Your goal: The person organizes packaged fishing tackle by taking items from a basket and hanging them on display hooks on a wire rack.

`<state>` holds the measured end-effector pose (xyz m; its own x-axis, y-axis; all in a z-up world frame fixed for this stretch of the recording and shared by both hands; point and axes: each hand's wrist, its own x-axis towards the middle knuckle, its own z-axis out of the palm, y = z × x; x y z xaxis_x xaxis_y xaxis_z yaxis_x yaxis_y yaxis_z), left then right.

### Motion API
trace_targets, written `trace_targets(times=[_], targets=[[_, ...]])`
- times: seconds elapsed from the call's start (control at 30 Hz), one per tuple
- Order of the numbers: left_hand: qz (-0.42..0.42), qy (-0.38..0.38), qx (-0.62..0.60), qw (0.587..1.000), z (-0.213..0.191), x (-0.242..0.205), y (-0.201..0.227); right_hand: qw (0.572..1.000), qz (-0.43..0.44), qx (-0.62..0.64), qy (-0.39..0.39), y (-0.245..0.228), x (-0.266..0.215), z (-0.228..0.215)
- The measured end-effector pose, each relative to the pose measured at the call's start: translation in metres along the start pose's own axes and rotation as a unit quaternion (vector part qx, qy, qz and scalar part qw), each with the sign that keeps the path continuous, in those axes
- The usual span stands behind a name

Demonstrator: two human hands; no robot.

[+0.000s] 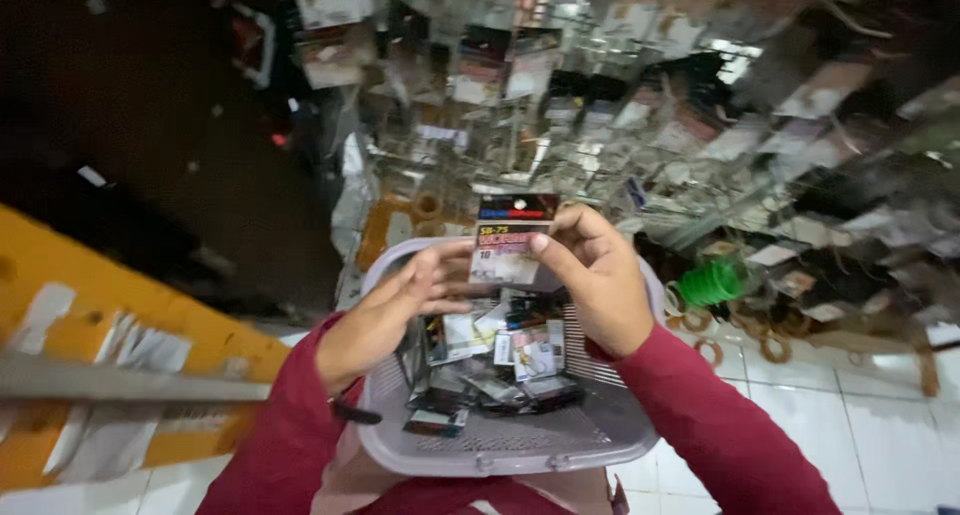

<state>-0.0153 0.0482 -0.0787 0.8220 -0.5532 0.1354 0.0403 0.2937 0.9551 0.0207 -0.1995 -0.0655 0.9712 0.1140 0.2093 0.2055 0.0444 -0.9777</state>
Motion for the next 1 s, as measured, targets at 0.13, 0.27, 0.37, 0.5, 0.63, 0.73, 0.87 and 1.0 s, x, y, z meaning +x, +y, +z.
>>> trace_targets(times=[0.13,0.27,0.37,0.5,0.63,0.73,0.87,1.0], targets=[[-0.036,-0.001,0.048,0.998,0.009,0.003,0.013,0.998,-0.021,0.049,0.035,-0.019,-0.006,-0.014],[-0.071,0.006,0.080,0.994,0.009,0.003,0.014,0.991,-0.077,0.085,0.071,-0.023,-0.010,-0.044],[-0.072,-0.004,0.094,0.993,0.003,0.004,0.014,0.977,-0.117,-0.004,0.179,-0.016,-0.014,-0.078],[-0.106,0.001,0.135,0.985,0.001,0.007,0.018,0.955,-0.159,-0.069,0.241,-0.008,-0.007,-0.141],[-0.144,0.040,0.080,0.986,-0.005,0.009,0.003,0.909,-0.167,-0.165,0.346,0.006,0.006,-0.210],[-0.164,0.023,0.062,0.984,-0.020,0.011,-0.018,0.874,-0.187,-0.197,0.403,0.033,0.018,-0.268],[-0.073,-0.040,0.041,0.996,-0.038,0.014,-0.040,0.849,-0.205,-0.203,0.443,0.064,0.038,-0.323],[-0.057,-0.075,0.041,0.995,-0.044,0.018,-0.047,0.854,-0.199,-0.201,0.437,0.084,0.052,-0.350]])
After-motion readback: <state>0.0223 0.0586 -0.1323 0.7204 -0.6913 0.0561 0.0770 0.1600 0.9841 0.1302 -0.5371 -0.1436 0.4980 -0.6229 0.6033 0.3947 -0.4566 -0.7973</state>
